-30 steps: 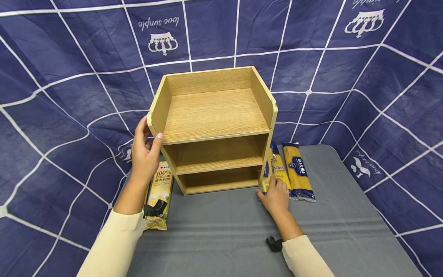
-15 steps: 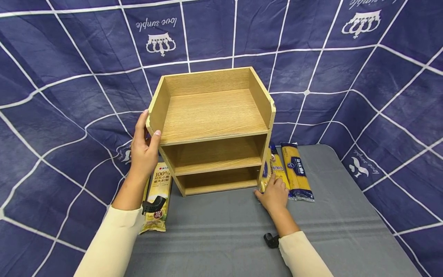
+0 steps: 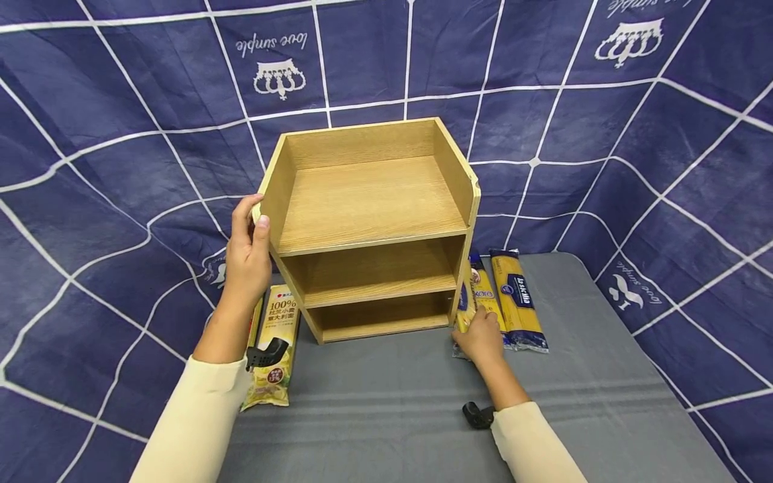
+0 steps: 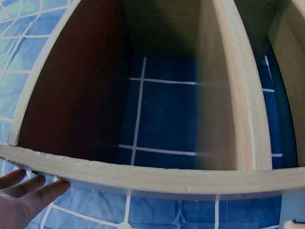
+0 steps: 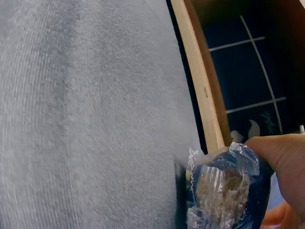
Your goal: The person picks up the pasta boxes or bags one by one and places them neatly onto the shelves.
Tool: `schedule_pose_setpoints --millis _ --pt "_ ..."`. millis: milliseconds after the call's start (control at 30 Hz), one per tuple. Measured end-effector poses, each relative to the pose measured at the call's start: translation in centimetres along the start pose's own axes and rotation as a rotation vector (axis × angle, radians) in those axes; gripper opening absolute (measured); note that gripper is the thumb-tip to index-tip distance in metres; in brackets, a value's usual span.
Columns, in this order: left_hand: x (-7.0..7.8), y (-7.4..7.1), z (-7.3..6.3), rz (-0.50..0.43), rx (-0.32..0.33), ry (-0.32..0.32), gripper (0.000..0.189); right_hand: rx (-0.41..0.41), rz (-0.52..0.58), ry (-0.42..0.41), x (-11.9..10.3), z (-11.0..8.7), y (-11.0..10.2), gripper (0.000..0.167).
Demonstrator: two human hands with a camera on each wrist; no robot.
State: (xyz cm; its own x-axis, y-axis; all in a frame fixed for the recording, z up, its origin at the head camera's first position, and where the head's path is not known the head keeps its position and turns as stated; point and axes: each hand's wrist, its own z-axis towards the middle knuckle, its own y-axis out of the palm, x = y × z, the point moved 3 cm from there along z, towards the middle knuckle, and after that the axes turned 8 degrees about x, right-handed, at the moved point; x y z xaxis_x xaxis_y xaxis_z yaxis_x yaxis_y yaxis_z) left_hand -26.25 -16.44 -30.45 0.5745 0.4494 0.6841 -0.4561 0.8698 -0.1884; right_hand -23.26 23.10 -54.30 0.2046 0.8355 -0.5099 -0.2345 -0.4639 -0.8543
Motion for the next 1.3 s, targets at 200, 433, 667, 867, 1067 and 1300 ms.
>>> schedule_pose_setpoints --millis 200,433,667,867,1067,1300 --pt "-0.6 0.2 -0.2 0.013 -0.042 -0.009 0.038 -0.06 0.03 0.023 0.9 -0.1 -0.8 0.086" --pt "-0.4 0.3 -0.2 0.022 -0.052 -0.007 0.038 -0.045 0.053 0.024 1.5 -0.6 -2.5 0.079" --pt "-0.5 0.3 -0.1 0.045 -0.043 -0.011 0.038 -0.059 0.018 0.021 2.6 -1.1 -4.3 0.072" --pt "-0.3 0.3 0.0 0.04 -0.03 0.005 0.038 -0.044 0.011 0.0 3.7 -1.2 -5.5 0.073" --pt "-0.1 0.1 0.2 0.012 -0.055 -0.008 0.039 -0.105 0.032 -0.023 5.1 -1.3 -5.6 0.078" --pt "-0.2 -0.2 0.1 -0.02 -0.072 -0.023 0.039 -0.161 0.03 -0.018 5.5 -1.7 -4.8 0.086"
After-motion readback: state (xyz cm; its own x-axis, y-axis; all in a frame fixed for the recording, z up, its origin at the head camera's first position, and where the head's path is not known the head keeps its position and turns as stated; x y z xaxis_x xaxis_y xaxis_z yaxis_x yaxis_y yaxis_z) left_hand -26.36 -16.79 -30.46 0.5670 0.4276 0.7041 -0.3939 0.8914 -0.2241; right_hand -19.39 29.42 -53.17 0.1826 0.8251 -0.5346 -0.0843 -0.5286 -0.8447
